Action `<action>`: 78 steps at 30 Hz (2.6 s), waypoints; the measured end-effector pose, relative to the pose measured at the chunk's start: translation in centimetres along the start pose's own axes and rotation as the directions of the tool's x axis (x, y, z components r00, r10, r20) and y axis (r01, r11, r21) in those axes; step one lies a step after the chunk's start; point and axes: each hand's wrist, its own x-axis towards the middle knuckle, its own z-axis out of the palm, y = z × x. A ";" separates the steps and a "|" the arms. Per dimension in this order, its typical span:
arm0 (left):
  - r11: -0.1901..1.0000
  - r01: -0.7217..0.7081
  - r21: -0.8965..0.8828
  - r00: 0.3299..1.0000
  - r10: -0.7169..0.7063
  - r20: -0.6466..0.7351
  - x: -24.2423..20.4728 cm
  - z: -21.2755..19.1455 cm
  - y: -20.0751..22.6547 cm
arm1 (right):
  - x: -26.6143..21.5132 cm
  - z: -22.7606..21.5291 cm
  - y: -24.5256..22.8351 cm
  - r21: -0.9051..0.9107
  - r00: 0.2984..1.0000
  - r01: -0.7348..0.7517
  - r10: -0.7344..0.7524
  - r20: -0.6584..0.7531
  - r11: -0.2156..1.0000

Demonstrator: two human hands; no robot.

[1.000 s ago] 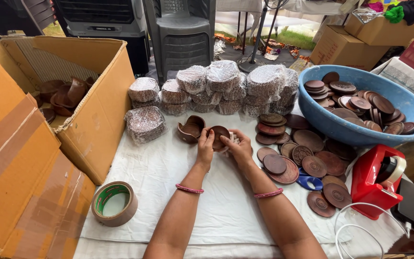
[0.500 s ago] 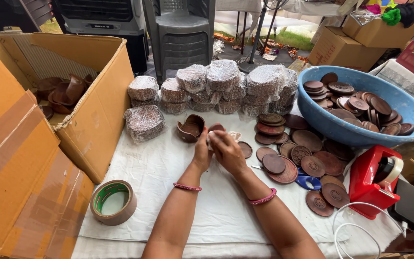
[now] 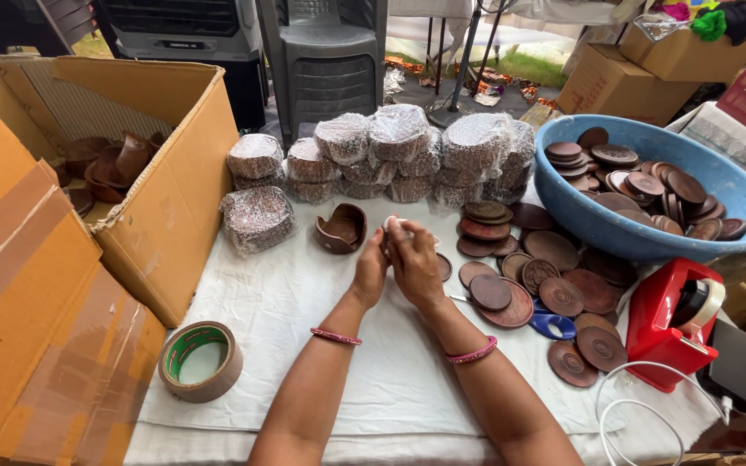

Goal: The person wipes a small, dark brown wooden bowl with a white cloth. They hold the bowl in their left hand and rub its surface with the cloth in their right hand, turning the bowl to clean different sides. The workspace contains stacks of wrapped items, a blue basin filled with wooden discs, and cardboard boxes.

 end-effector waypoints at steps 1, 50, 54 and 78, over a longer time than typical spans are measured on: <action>1.000 0.002 0.004 1.000 -0.002 0.000 0.1 0.0 0.9 | -0.2 0.4 0.3 0.002 1.000 -0.003 0.003 -0.003 1.000; 0.254 -0.497 0.830 0.777 0.557 0.294 2.2 8.3 2.9 | -3.4 5.9 6.0 0.515 0.903 -0.387 0.201 0.380 0.765; 0.484 -0.437 0.758 0.736 0.677 -0.008 2.1 2.0 1.3 | -2.2 4.2 6.1 0.373 0.884 -0.467 0.437 0.167 0.802; 0.983 0.125 -0.131 0.992 -0.126 0.001 1.4 -0.8 -0.5 | -0.6 0.7 0.8 0.170 0.986 -0.166 0.169 -0.002 0.971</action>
